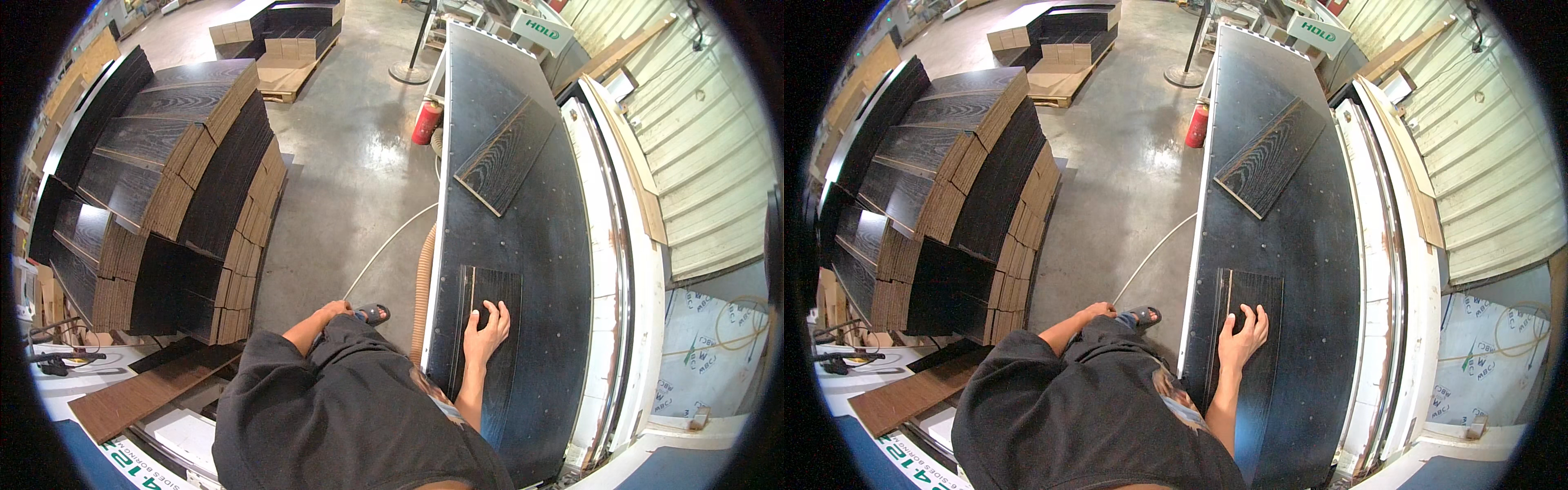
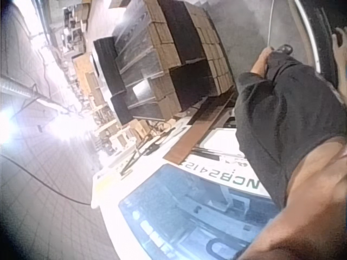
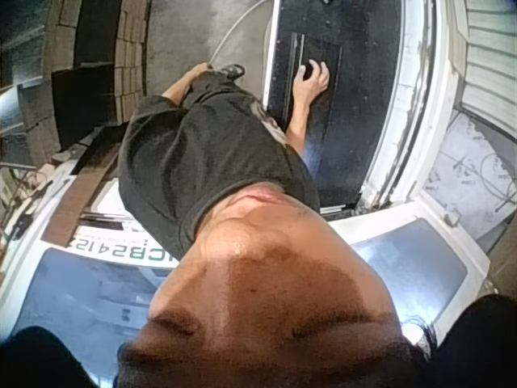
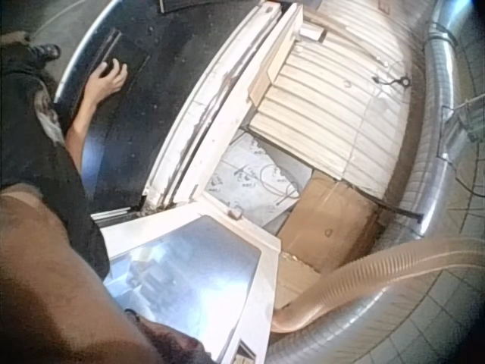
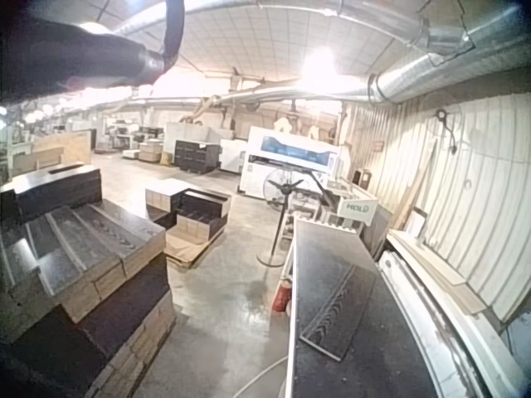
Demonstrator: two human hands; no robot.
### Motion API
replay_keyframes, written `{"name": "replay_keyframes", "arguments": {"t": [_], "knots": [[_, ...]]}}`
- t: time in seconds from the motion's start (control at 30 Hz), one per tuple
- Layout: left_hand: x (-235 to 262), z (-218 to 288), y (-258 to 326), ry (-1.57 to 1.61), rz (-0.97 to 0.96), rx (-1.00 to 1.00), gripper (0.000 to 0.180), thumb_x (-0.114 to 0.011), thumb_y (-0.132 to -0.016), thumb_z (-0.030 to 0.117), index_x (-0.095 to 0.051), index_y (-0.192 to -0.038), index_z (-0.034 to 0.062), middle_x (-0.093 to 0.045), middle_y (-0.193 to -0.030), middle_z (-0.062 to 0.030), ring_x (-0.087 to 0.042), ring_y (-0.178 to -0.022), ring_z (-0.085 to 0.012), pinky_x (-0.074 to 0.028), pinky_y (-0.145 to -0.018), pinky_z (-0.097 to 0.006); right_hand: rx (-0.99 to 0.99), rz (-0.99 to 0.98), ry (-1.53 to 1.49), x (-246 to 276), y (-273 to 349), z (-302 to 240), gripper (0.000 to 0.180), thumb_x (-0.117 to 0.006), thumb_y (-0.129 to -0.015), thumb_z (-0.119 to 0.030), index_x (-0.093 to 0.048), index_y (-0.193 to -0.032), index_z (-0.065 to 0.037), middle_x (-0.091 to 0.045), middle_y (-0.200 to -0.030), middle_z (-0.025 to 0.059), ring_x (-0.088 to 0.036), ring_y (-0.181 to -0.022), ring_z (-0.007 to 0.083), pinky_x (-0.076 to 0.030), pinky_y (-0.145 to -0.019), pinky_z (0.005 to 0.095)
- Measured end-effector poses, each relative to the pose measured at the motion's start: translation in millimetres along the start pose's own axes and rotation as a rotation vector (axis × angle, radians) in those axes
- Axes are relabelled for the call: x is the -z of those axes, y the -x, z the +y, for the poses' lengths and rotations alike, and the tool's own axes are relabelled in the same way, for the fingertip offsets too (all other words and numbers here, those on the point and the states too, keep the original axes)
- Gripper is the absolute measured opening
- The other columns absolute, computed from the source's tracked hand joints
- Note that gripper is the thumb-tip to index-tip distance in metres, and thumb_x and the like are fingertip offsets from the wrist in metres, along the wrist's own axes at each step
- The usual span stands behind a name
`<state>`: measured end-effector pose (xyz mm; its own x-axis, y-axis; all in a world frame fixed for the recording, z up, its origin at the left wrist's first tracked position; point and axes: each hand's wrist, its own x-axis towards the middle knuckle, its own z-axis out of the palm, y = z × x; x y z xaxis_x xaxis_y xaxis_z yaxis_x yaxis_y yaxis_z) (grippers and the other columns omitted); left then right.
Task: The person picks up wood panels from a stack, places them onto a large woodworking machine bed, uses a yellow air gun to blow dust from the panels and machine surface, and moves panels to a stacking area on the floor.
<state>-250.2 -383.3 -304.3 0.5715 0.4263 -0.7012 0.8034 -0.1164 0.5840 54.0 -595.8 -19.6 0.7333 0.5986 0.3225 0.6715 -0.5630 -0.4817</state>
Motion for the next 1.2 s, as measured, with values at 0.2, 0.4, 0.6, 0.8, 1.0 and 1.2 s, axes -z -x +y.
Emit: {"name": "replay_keyframes", "arguments": {"t": [0.2, 0.4, 0.6, 0.8, 1.0, 1.2], "knots": [[2, 5, 4, 0.018, -0.007, 0.010, 0.048, -0.063, -0.090, 0.045, -0.072, -0.122, 0.0109, -0.071, -0.121, -0.0207, -0.066, -0.115, -0.0382, -0.051, -0.099, -0.046, 0.007, 0.014, 0.007, 0, 0, 1, 0.034, -0.069, -0.088, -0.016, -0.065, -0.122, -0.012, -0.049, -0.144, 0.0150, -0.041, -0.138, 0.0357, -0.029, -0.116, 0.0525], [-1, 6, 7, 0.019, 0.000, 0.014, 0.049, -0.063, -0.090, 0.046, -0.071, -0.124, 0.0115, -0.070, -0.121, -0.0210, -0.065, -0.116, -0.0384, -0.050, -0.099, -0.046, -0.006, -0.008, -0.009, 0, 0, 3, 0.033, -0.069, -0.090, -0.019, -0.064, -0.122, -0.011, -0.047, -0.147, 0.0160, -0.038, -0.140, 0.0387, -0.028, -0.117, 0.0555], [0, 6, 8, 0.001, -0.006, 0.021, 0.049, -0.063, -0.090, 0.046, -0.071, -0.123, 0.0114, -0.071, -0.121, -0.0208, -0.066, -0.114, -0.0387, -0.051, -0.098, -0.046, -0.012, -0.013, -0.009, 0, 0, 1, 0.033, -0.070, -0.090, -0.018, -0.065, -0.122, -0.011, -0.048, -0.147, 0.0157, -0.038, -0.140, 0.0387, -0.028, -0.117, 0.0553], [2, 10, 1, 0.009, -0.020, 0.000, 0.048, -0.063, -0.090, 0.045, -0.072, -0.122, 0.0109, -0.071, -0.119, -0.0209, -0.066, -0.113, -0.0387, -0.051, -0.097, -0.046, -0.008, -0.004, -0.019, -1, 0, 4, 0.034, -0.070, -0.089, -0.018, -0.065, -0.122, -0.012, -0.048, -0.147, 0.0156, -0.038, -0.140, 0.0386, -0.028, -0.117, 0.0553], [6, 17, -16, -0.042, -0.055, -0.051, 0.050, -0.066, -0.086, 0.045, -0.072, -0.121, 0.0099, -0.072, -0.118, -0.0192, -0.067, -0.112, -0.0374, -0.052, -0.095, -0.046, 0.009, 0.006, -0.018, 0, 0, 0, 0.033, -0.069, -0.089, -0.016, -0.065, -0.121, -0.010, -0.049, -0.145, 0.0157, -0.039, -0.139, 0.0380, -0.029, -0.116, 0.0545], [12, 38, -26, -0.126, -0.080, -0.108, 0.050, -0.065, -0.085, 0.045, -0.073, -0.118, 0.0079, -0.072, -0.117, -0.0193, -0.068, -0.110, -0.0378, -0.053, -0.095, -0.045, -0.003, 0.023, -0.011, 0, 1, 3, 0.034, -0.070, -0.087, -0.014, -0.066, -0.120, -0.010, -0.049, -0.144, 0.0150, -0.040, -0.139, 0.0369, -0.029, -0.117, 0.0525]]}}
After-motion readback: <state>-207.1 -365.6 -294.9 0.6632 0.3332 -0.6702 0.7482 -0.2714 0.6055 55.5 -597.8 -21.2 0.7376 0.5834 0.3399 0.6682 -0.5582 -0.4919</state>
